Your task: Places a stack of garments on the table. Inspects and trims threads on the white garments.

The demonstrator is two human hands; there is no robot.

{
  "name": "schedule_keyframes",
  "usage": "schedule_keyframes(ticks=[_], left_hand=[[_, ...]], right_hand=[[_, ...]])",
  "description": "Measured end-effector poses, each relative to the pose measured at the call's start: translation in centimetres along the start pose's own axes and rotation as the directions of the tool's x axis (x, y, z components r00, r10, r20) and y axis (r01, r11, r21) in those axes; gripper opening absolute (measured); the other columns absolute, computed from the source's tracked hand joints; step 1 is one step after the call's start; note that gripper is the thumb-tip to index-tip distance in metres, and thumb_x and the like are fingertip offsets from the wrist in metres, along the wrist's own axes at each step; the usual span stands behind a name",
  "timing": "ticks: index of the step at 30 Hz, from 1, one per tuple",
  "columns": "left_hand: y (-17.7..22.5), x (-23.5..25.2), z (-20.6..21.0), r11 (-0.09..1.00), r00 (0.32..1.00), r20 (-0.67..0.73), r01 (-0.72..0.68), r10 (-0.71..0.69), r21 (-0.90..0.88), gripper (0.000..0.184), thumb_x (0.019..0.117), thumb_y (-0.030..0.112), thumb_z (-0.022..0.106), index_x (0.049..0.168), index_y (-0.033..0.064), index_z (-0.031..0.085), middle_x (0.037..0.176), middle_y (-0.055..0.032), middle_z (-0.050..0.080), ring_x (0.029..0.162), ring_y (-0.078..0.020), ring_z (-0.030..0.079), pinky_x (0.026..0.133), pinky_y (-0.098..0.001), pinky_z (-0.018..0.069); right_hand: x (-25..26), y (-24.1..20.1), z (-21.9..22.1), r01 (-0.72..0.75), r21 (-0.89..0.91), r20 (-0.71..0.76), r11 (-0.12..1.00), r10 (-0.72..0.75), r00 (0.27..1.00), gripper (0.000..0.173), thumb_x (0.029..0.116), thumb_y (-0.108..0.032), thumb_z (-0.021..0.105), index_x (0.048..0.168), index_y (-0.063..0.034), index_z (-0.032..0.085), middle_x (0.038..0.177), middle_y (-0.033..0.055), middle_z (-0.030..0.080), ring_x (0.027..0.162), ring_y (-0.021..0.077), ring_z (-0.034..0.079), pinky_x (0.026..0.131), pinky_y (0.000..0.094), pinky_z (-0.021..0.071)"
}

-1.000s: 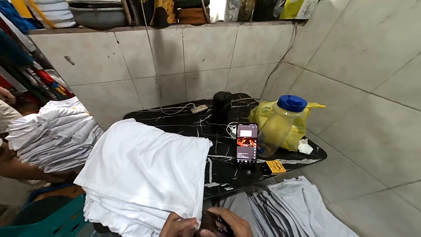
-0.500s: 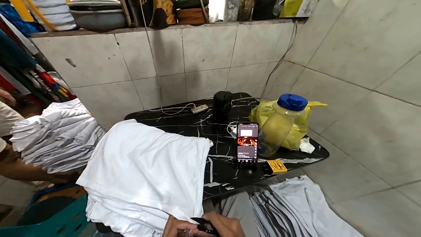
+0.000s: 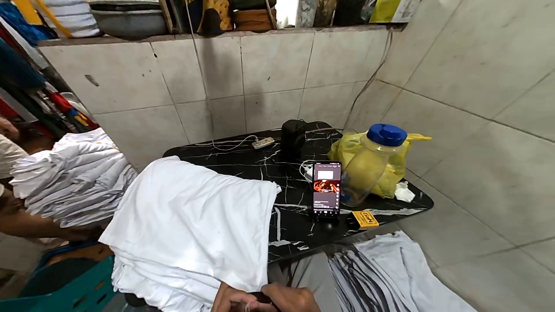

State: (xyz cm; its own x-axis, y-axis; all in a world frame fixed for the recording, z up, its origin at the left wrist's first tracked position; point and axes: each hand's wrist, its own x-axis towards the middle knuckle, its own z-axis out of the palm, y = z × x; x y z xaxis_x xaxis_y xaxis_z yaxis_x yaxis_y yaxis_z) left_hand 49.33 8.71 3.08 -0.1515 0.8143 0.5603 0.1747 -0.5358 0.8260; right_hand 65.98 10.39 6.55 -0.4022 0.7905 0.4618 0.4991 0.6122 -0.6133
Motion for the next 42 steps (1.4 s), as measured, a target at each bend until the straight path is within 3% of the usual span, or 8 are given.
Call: schedule_keyframes(ticks=[7,10,14,17,21,25,33,42], left_hand=[[0.6,0.1,0.2,0.996,0.999,-0.023,0.020,-0.022,-0.093,0.007,0.1044,0.024,0.059,0.108,0.0231,0.064,0.100,0.0128,0.063,0.085,0.0072,0.064,0.074,-0.0126,0.0574],[0.9,0.2,-0.1,0.993,0.998,-0.012,0.057,-0.058,-0.100,0.006,0.1053,0.025,0.057,0.109,0.0250,0.062,0.102,0.0152,0.064,0.084,0.0079,0.064,0.073,-0.0131,0.0576],[1.3,1.6,-4.2,0.985,0.920,0.362,0.103,-0.148,0.142,0.012,0.0990,0.005,0.063,0.098,-0.0009,0.074,0.114,-0.0129,0.072,0.100,-0.0142,0.072,0.089,-0.0307,0.0606],[2.0,3.0,-6.3,0.929,0.752,0.591,0.075,-0.291,0.362,0.026,0.0983,-0.002,0.053,0.104,0.0011,0.078,0.131,-0.0175,0.067,0.118,-0.0237,0.067,0.104,-0.0419,0.0534],[2.2,2.8,-4.6,0.963,0.923,0.357,0.048,-0.145,0.265,0.017,0.0951,0.011,0.072,0.107,0.0001,0.076,0.107,-0.0114,0.076,0.099,-0.0150,0.072,0.091,-0.0318,0.0586],[1.5,2.0,-2.2,0.978,0.973,0.215,0.039,-0.084,0.206,0.034,0.0821,0.022,0.087,0.103,-0.0016,0.074,0.099,-0.0107,0.074,0.094,-0.0116,0.070,0.087,-0.0279,0.0589],[-0.1,0.2,-0.5,0.969,0.993,0.036,-0.121,0.116,0.214,0.010,0.0908,0.010,0.077,0.100,0.0064,0.079,0.099,-0.0056,0.072,0.097,-0.0076,0.068,0.090,-0.0206,0.0568],[0.4,0.5,-0.7,0.964,0.995,0.032,-0.095,0.090,0.250,0.007,0.0948,0.010,0.070,0.091,0.0042,0.072,0.085,-0.0034,0.068,0.082,-0.0027,0.065,0.077,-0.0149,0.0556]], right_hand=[[0.6,-0.5,1.2,-0.112,0.161,-0.229,0.980,0.148,0.962,0.036,0.0909,-0.028,0.079,0.101,0.0040,0.067,0.082,0.0142,0.066,0.065,0.0146,0.061,0.058,0.0260,0.0524],[0.8,-0.5,2.1,-0.098,0.239,-0.215,0.966,0.151,0.965,0.024,0.0825,-0.005,0.079,0.102,0.0040,0.069,0.090,0.0161,0.067,0.072,0.0165,0.065,0.063,0.0253,0.0555],[0.7,-0.1,2.0,-0.215,0.421,-0.084,0.881,0.275,0.958,0.012,0.0926,-0.004,0.071,0.099,0.0065,0.071,0.091,0.0158,0.069,0.079,0.0149,0.066,0.071,0.0259,0.0558],[0.5,0.8,1.8,-0.316,0.585,0.074,0.747,0.339,0.938,0.018,0.0991,-0.012,0.065,0.101,0.0056,0.069,0.094,0.0110,0.067,0.079,0.0092,0.062,0.069,0.0249,0.0529],[0.4,0.8,1.6,-0.307,0.751,0.104,0.584,0.355,0.929,0.009,0.0979,-0.003,0.062,0.104,0.0007,0.068,0.093,-0.0008,0.069,0.073,-0.0014,0.059,0.065,0.0189,0.0514],[0.4,0.8,1.5,-0.326,0.822,0.131,0.467,0.402,0.906,0.009,0.0970,-0.002,0.063,0.104,-0.0022,0.070,0.089,-0.0035,0.069,0.061,-0.0028,0.054,0.054,0.0164,0.0461],[-0.1,0.7,1.8,-0.358,0.871,0.181,0.336,0.458,0.870,0.010,0.0968,-0.002,0.064,0.104,-0.0026,0.071,0.080,-0.0028,0.071,0.053,-0.0047,0.048,0.046,0.0149,0.0379],[-0.2,-0.2,1.8,-0.289,0.763,0.025,0.578,0.421,0.907,0.008,0.0953,0.001,0.064,0.102,0.0020,0.068,0.091,-0.0034,0.069,0.069,-0.0055,0.056,0.062,0.0141,0.0483]])
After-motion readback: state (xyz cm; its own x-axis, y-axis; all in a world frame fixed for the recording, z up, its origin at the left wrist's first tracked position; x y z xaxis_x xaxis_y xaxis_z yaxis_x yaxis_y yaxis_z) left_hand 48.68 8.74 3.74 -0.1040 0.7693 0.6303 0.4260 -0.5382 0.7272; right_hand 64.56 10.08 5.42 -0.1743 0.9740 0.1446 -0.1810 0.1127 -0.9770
